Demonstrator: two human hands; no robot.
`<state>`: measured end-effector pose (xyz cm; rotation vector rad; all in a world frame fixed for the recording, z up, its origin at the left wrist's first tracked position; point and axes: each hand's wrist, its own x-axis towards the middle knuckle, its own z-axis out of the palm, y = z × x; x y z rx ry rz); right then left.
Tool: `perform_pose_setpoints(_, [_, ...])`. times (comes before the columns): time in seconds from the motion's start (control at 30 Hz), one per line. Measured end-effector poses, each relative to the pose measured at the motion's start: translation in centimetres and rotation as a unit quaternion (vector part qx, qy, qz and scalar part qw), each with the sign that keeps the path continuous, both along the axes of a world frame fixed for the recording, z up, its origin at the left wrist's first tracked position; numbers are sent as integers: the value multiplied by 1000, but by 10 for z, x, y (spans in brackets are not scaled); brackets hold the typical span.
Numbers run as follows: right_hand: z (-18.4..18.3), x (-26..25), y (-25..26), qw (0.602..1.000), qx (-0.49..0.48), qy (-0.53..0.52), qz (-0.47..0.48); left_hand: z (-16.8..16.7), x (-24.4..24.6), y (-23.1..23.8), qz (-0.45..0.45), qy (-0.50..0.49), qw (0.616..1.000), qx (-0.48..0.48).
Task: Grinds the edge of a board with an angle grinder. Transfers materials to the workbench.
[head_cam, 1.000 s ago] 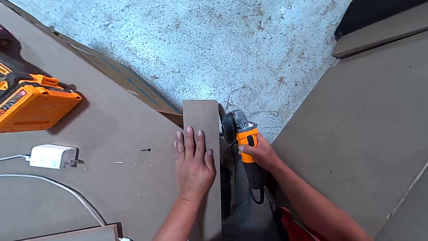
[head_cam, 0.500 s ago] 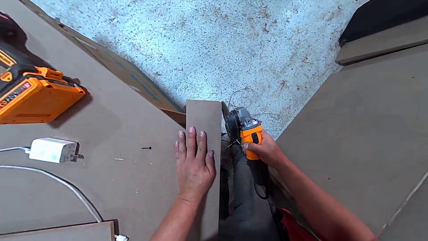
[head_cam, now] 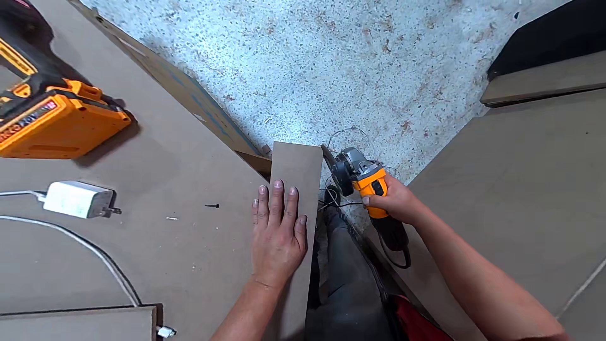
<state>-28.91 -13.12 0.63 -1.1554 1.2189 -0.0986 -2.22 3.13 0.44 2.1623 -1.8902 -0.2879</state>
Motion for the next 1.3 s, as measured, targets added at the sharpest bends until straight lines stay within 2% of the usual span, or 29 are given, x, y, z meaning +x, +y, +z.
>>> perform_pose_setpoints(0.13, [6, -3, -18, 998, -14, 32, 49, 0, 0, 0, 3, 4, 1000, -1])
perform_pose_setpoints(0.53, [18, -9, -84, 985, 12, 26, 170, -1, 0, 1, 10, 13, 1000, -1])
perform_pose_setpoints(0.93, [32, 14, -162, 937, 1, 79, 340, -1, 0, 1, 13, 25, 1000, 0])
perform_pose_setpoints(1.2, [53, 46, -211, 881, -32, 127, 454, -1, 0, 1, 15, 31, 999, 4])
perform_pose_setpoints(1.3, [53, 48, -210, 885, -42, 119, 447, 0, 0, 1, 14, 31, 999, 1])
